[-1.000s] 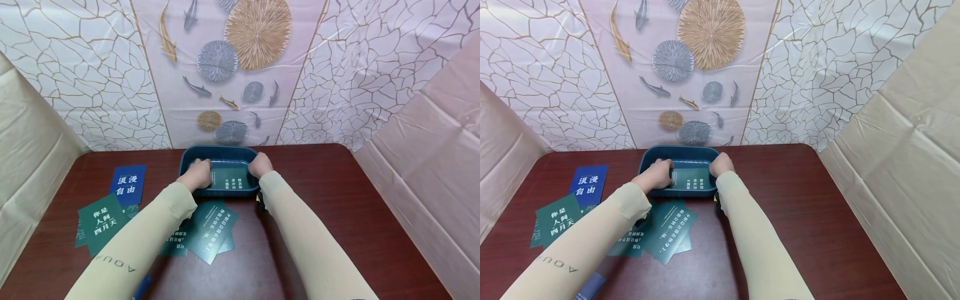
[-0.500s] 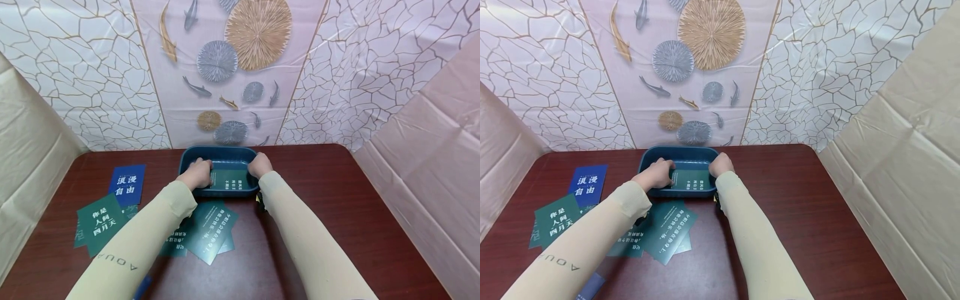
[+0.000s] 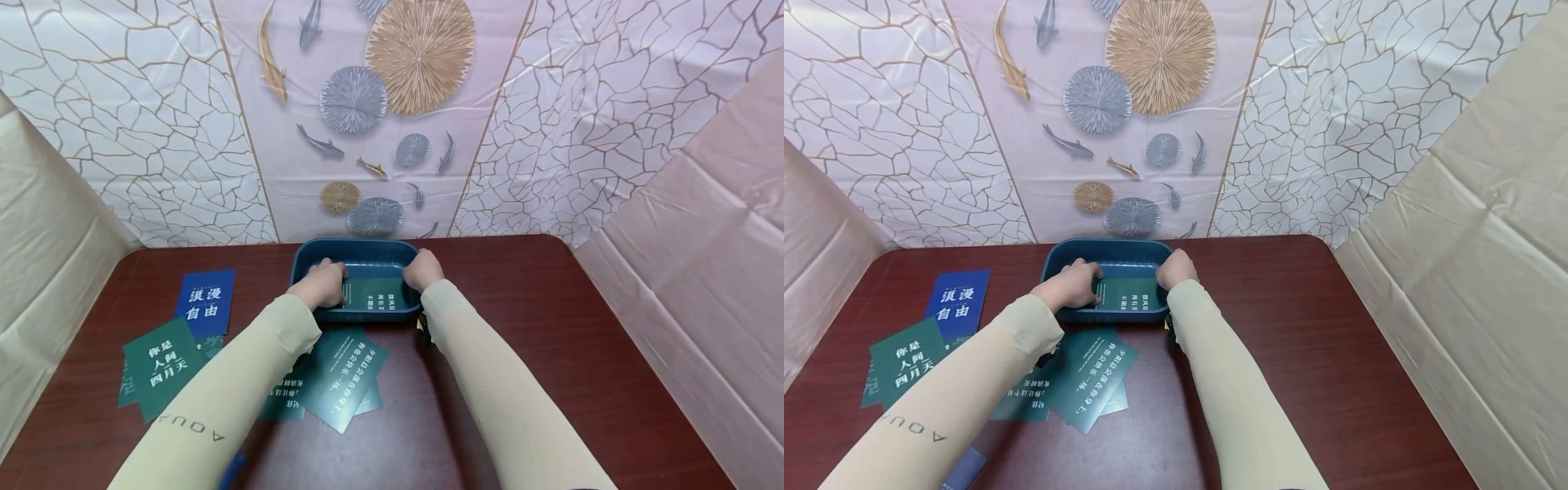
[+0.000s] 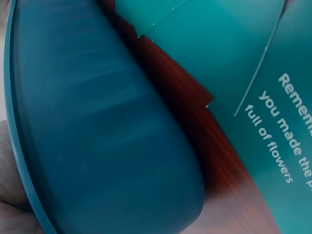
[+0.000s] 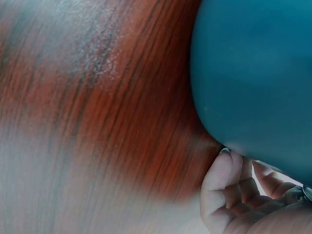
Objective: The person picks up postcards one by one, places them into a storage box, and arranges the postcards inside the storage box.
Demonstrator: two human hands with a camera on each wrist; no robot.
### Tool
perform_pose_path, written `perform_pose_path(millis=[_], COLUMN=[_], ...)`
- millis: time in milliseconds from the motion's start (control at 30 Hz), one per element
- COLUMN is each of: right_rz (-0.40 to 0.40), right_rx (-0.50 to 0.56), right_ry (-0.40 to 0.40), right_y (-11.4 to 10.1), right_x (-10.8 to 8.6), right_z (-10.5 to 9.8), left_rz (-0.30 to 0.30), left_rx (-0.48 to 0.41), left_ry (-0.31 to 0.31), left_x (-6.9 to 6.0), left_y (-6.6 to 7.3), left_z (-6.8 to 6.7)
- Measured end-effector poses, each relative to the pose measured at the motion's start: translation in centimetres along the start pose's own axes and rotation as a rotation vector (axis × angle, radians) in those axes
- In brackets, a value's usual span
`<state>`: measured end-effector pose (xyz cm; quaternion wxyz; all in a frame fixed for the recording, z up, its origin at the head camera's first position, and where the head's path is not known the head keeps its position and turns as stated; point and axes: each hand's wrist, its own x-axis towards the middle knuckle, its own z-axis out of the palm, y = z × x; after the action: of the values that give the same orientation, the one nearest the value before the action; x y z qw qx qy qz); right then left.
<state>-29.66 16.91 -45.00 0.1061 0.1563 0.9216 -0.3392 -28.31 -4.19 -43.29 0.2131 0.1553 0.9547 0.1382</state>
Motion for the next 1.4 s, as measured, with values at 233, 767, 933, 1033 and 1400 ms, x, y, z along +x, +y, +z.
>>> perform_pose_path(millis=[233, 767, 933, 1033, 1400], right_rz=[-0.003, 0.008, 0.006, 0.008, 0.004], right_rx=[-0.003, 0.008, 0.003, 0.003, -0.007], right_ry=[-0.003, -0.035, -0.034, -0.031, -0.028], right_y=[-0.4, 0.4, 0.6, 0.5, -0.2], right_x=[-0.1, -0.1, 0.0, 0.0, 0.1], right_z=[0.3, -0.7, -0.9, -0.9, -0.2], left_rz=[0.006, 0.131, 0.157, 0.161, 0.161], left_rx=[-0.004, -0.062, 0.002, 0.041, 0.119], left_ry=[0.037, 0.345, 0.392, 0.383, 0.274], left_x=[-0.5, -5.5, -8.3, -9.8, -13.0], left_y=[-0.4, 0.9, 2.3, 2.9, 3.1], left_z=[-0.1, -1.3, -0.9, -0.4, 1.5])
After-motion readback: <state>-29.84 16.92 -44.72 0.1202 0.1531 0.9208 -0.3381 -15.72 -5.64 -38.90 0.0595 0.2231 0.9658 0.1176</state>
